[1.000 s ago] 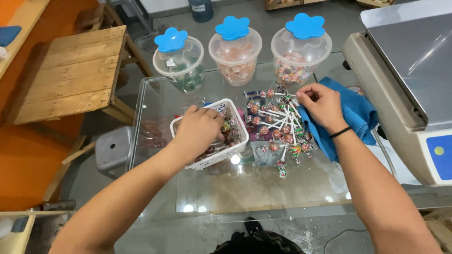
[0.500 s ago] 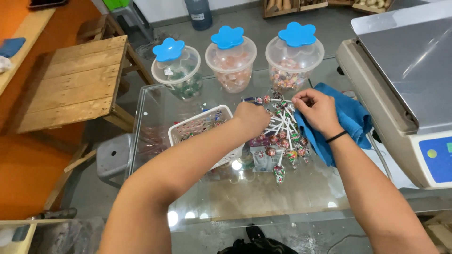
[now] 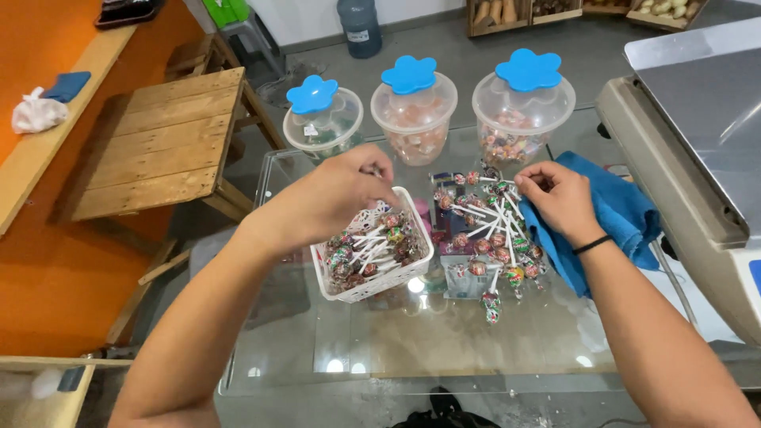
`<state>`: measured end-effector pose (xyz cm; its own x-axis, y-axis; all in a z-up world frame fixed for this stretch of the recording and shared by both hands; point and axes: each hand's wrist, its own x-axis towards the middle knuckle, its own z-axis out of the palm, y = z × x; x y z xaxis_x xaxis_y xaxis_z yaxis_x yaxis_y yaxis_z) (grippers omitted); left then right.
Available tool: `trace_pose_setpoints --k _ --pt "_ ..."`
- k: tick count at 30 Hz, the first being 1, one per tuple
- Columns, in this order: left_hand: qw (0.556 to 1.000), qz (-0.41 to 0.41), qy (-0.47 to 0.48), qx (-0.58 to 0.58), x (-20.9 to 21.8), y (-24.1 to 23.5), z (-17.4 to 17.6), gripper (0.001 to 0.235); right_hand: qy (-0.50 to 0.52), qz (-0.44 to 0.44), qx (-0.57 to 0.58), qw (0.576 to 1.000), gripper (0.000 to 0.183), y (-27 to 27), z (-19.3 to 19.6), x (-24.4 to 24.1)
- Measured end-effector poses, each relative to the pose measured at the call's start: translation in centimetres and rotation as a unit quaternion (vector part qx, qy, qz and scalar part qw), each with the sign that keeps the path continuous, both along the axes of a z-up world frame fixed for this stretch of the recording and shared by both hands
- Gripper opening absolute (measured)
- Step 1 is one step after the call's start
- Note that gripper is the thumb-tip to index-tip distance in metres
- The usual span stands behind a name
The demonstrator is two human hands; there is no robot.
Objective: The person pours wrapped lollipops from a white plastic basket onto a glass table and then arranges them by hand. The person also wipes the table surface with a blue cloth and continues to sort the lollipops into the basket.
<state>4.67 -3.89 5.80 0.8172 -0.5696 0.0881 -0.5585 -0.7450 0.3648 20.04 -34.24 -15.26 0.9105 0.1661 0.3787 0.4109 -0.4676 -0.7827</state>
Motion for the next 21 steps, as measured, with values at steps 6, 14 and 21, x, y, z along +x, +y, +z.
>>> trace_pose_setpoints --k 6,14,21 --pt "0.992 -0.033 -0.006 0.123 -1.2 -1.9 -3.3 0.028 -0.002 -0.011 -0.041 0.999 0.011 0.5 -0.4 0.2" --pt "0.992 -0.052 -0.020 0.111 0.0 -1.3 -8.4 0.035 -0.032 -0.008 -0.113 0.993 0.021 -1.7 0.3 0.7" --pt "0.990 0.008 -0.072 0.117 0.4 -0.1 -13.0 0.032 -0.185 -0.071 -0.311 0.929 0.021 -4.9 -5.5 6.5"
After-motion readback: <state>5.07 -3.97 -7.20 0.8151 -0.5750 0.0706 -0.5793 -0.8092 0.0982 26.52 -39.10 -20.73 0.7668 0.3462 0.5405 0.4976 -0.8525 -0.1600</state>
